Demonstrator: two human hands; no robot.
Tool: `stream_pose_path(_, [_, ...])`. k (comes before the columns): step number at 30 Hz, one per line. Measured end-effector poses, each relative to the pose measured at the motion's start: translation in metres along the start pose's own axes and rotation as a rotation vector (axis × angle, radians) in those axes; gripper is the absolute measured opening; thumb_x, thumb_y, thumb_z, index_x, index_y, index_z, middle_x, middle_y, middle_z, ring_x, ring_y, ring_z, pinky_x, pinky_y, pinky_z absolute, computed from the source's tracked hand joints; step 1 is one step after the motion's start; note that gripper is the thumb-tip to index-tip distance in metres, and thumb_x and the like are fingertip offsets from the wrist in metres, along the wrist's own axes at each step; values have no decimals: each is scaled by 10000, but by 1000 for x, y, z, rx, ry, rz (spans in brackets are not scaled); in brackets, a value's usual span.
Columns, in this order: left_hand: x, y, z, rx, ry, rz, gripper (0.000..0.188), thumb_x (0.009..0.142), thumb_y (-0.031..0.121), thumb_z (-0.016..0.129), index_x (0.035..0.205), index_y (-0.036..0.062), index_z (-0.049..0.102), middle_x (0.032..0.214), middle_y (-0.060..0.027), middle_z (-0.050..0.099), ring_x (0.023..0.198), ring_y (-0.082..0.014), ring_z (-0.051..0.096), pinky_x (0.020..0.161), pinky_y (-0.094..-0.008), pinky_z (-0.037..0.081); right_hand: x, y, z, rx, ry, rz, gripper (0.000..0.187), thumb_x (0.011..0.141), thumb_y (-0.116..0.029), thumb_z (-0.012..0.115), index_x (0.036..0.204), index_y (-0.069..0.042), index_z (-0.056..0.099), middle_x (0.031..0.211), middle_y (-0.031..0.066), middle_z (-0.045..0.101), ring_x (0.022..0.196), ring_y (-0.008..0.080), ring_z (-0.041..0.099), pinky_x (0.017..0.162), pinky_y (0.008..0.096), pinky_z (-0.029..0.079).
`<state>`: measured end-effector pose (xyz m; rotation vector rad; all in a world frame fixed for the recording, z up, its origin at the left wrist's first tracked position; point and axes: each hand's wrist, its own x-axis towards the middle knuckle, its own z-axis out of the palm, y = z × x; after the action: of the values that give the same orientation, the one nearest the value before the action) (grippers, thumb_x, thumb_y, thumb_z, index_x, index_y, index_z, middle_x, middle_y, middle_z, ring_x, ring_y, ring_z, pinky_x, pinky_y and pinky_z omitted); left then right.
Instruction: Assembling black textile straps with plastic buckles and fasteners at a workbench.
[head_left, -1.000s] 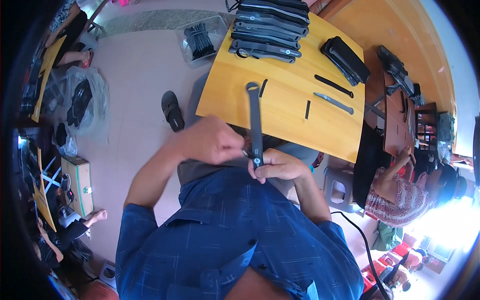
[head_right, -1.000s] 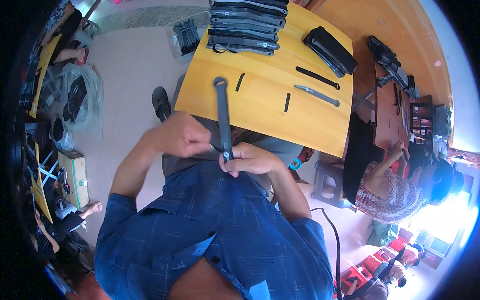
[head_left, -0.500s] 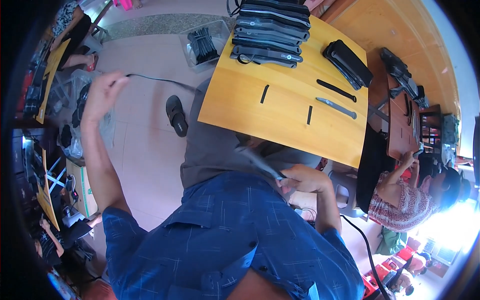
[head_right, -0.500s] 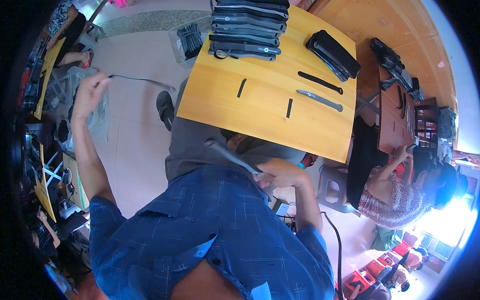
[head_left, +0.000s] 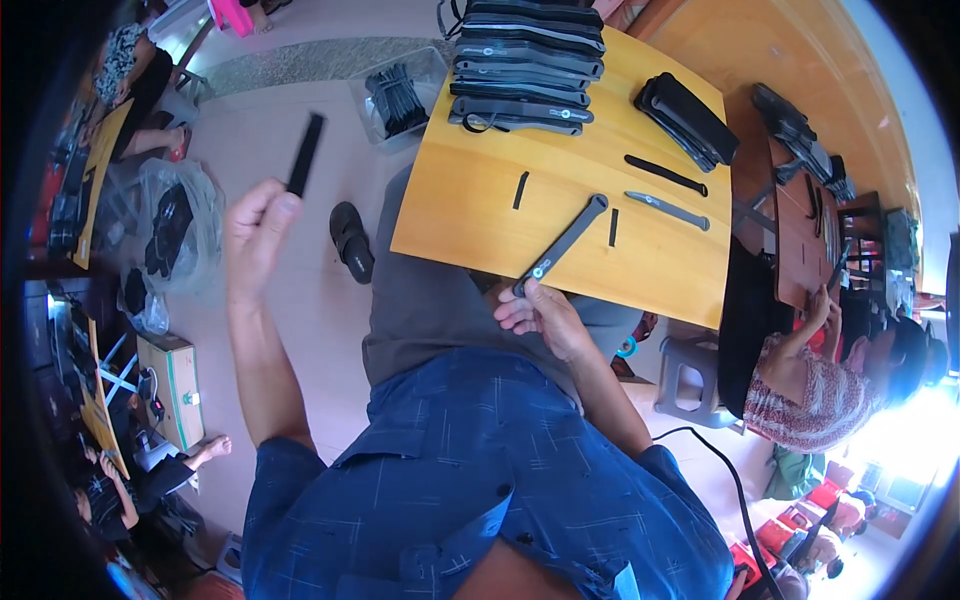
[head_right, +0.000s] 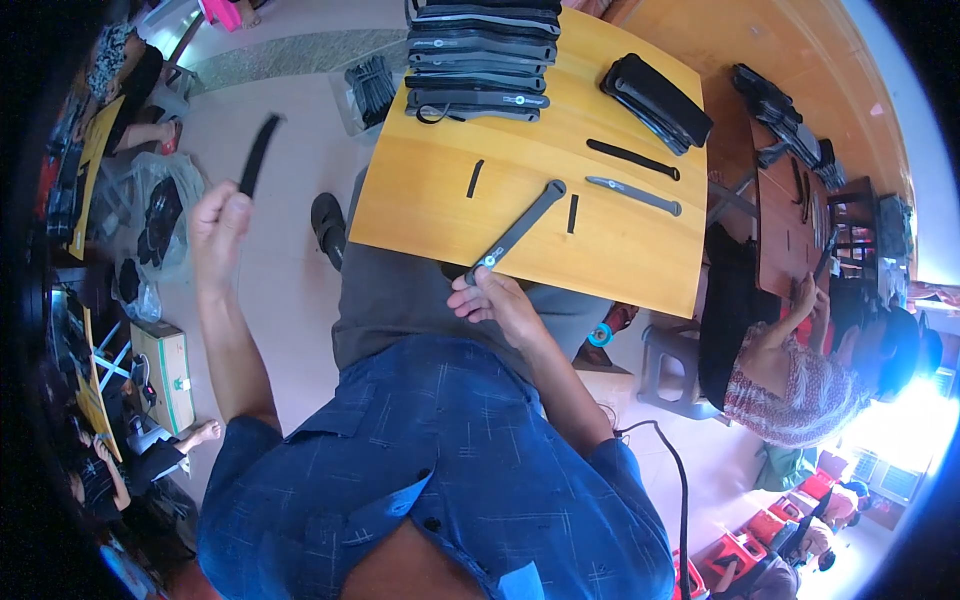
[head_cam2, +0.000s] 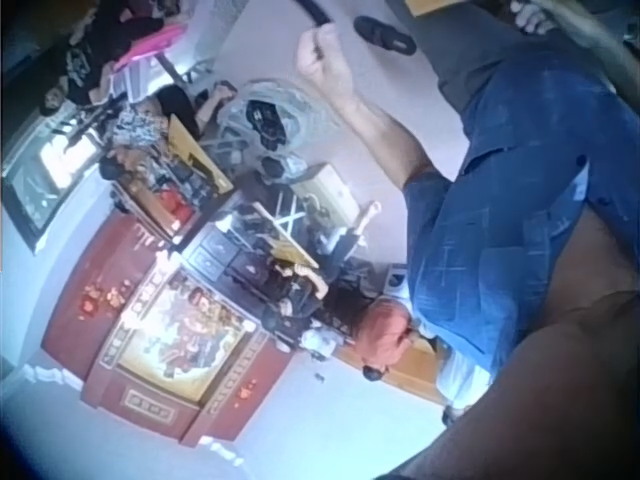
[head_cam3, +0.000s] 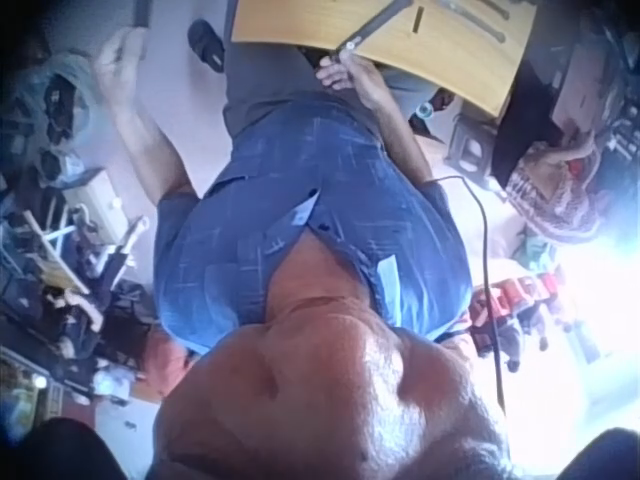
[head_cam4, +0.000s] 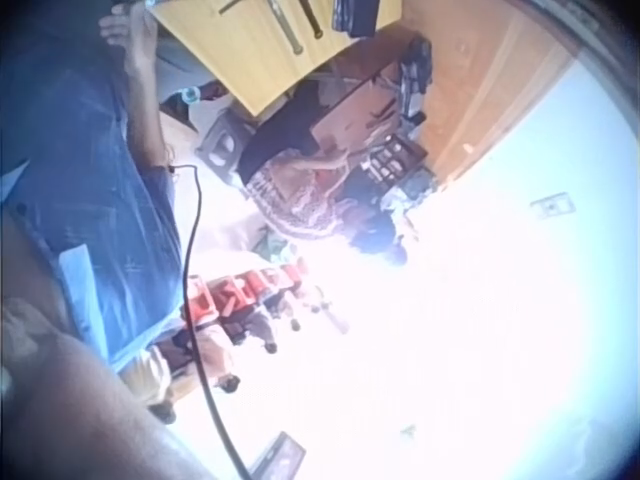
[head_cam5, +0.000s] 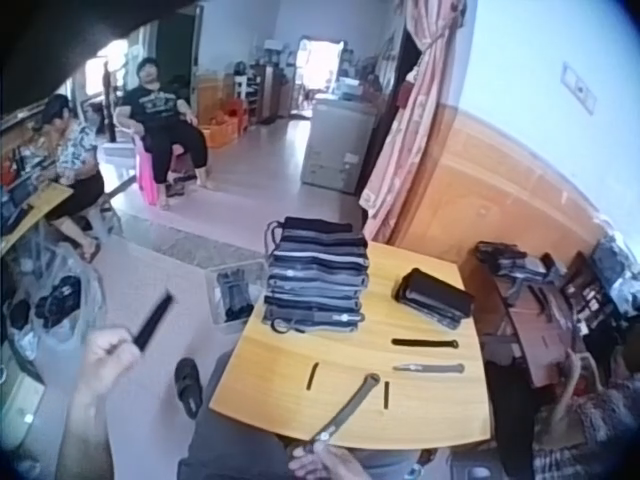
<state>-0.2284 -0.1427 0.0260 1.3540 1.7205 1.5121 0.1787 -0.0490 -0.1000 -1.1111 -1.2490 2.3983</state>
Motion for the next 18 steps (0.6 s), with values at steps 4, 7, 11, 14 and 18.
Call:
stream_pose_path(4, [-7,20,51,-97,-223,71,292,977,171,704,744,37,592,651,62,492,599,-32,433,532,-255,311,-4,-9,12,-169,-31,29,561,1099,-519,455,1207,-1,641,1032,101,740,897,144,679,793,278,538])
stream_pose_path(7, [-15,32,86,-158,-448,160,223,944,118,734,773,24,627,622,-2,512,546,-78,458,510,-284,338,-24,-28,20,-426,-118,-39,540,1100,-504,462,1195,-7,649,1018,88,735,905,137,674,785,275,532])
stream_pose_path(11, [-26,65,136,-230,-637,222,197,928,94,750,783,26,635,624,-42,548,537,-124,497,517,-303,367,-46,-59,31,20,-276,-272,616,1044,-579,545,1320,-30,578,993,83,695,888,148,664,794,275,525])
stream_pose_path(14, [-31,75,171,-310,-781,229,199,934,133,745,792,43,639,622,-71,560,528,-174,513,525,-328,386,-52,-61,25,244,-256,-426,650,1016,-579,589,1321,-5,573,945,65,665,806,124,642,737,255,517])
stream_pose_path(18, [-33,68,202,-176,-854,201,237,949,216,722,799,51,639,614,-115,541,528,-226,508,537,-358,403,-60,-50,-2,336,80,-461,378,1050,-396,634,1118,-27,678,782,25,660,712,97,628,673,236,510])
